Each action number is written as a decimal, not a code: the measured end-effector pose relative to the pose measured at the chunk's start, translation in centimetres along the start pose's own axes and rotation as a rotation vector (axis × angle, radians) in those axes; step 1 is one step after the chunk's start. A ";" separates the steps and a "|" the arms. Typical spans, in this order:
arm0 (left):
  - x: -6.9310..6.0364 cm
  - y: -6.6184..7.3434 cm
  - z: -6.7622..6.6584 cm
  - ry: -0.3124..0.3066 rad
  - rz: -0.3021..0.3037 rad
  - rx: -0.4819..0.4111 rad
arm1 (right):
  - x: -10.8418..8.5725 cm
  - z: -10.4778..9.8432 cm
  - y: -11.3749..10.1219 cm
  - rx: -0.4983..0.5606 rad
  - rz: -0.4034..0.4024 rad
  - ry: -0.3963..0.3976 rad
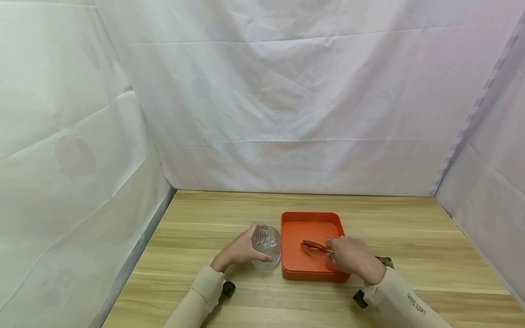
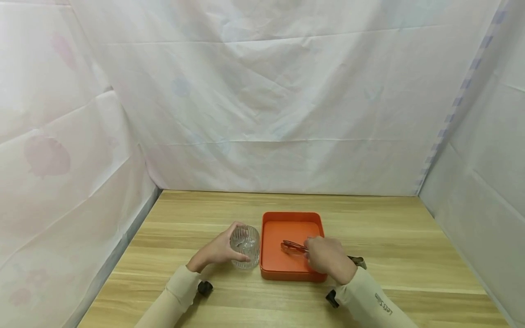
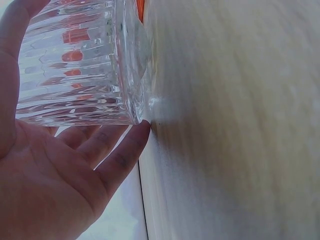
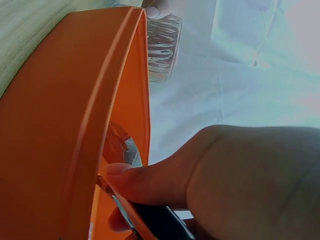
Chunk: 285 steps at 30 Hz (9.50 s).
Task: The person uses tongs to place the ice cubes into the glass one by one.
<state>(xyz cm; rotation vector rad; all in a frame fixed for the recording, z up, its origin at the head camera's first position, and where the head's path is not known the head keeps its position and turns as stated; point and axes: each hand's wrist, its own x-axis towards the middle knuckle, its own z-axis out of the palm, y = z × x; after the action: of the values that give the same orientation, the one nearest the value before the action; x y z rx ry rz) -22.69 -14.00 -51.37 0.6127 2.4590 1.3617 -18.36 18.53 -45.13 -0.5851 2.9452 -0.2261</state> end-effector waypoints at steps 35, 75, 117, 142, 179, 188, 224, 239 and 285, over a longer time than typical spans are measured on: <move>-0.1 0.2 0.0 0.003 0.007 0.005 | 0.4 -2.0 0.0 -0.013 -0.137 0.415; 0.0 0.1 0.0 0.005 -0.018 0.013 | 2.1 -2.0 -5.2 0.089 -0.193 0.344; 0.1 -0.2 -0.2 -0.006 -0.020 -0.011 | -0.8 -3.2 2.0 -0.057 0.018 0.182; 0.2 -0.5 0.0 -0.004 -0.022 -0.009 | -1.1 -3.6 2.6 -0.140 0.102 0.024; 0.3 -0.4 -0.1 0.002 -0.013 -0.003 | -1.1 -3.2 1.4 -0.139 0.102 -0.106; 0.5 -0.2 -0.2 0.000 -0.011 -0.009 | -0.9 -2.6 1.5 -0.153 0.050 -0.049; -0.2 -0.2 0.1 0.006 -0.021 0.019 | -1.0 -2.6 1.5 -0.116 -0.042 0.239; -0.1 -0.1 0.0 0.002 -0.008 0.024 | -0.7 -3.5 0.6 -0.070 -0.102 0.291; 0.1 -0.1 0.0 -0.004 -0.014 -0.006 | 1.1 -3.8 -5.3 0.058 -0.227 0.245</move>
<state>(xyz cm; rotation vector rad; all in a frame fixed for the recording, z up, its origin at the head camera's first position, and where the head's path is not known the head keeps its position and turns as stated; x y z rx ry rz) -22.77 -14.02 -51.49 0.5948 2.4504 1.3603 -18.04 13.70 -40.61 -0.9466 3.0860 -0.4334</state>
